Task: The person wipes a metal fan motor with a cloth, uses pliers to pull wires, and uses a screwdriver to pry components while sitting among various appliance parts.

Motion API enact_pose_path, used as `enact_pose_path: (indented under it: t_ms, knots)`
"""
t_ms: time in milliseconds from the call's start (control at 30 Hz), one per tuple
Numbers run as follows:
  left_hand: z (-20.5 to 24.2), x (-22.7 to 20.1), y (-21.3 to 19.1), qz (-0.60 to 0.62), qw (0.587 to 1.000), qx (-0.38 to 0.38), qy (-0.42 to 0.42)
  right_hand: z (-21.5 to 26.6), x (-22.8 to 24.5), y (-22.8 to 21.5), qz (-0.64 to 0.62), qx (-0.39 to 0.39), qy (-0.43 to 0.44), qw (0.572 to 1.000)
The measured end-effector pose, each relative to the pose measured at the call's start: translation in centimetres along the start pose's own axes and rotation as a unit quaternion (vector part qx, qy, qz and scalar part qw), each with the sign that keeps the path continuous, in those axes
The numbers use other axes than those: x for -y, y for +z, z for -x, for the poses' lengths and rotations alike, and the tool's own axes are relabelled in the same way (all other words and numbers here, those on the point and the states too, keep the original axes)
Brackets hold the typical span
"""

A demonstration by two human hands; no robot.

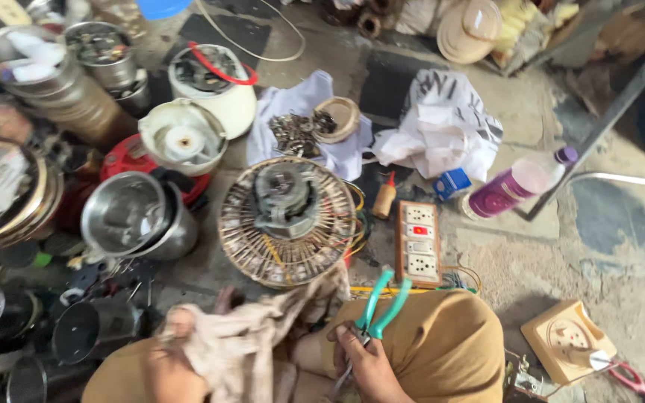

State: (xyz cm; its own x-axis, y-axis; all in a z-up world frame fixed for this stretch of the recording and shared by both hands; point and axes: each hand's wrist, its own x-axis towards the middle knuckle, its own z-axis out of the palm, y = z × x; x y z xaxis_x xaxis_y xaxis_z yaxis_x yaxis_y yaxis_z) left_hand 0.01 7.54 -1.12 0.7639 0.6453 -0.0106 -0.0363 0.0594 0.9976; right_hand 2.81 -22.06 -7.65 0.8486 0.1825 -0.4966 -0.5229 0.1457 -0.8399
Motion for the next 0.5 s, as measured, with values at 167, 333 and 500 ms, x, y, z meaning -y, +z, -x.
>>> enact_pose_path:
  t_ms: [167,333,500]
  knots:
    - [-3.9,-2.2,-0.1,-0.618,0.785,0.038,-0.017,-0.5,-2.1,-2.8,0.398,0.155,-0.139,0.893]
    - [-4.6,-1.6,3.9,-0.736,0.661,0.141,-0.044,-1.0,-3.1,-0.6,0.441,0.216,-0.202,0.847]
    - [-5.5,2.0,6.1,-0.795,0.563,0.219,-0.061,-0.2,-2.3,-2.1,0.404,0.235,-0.250,0.848]
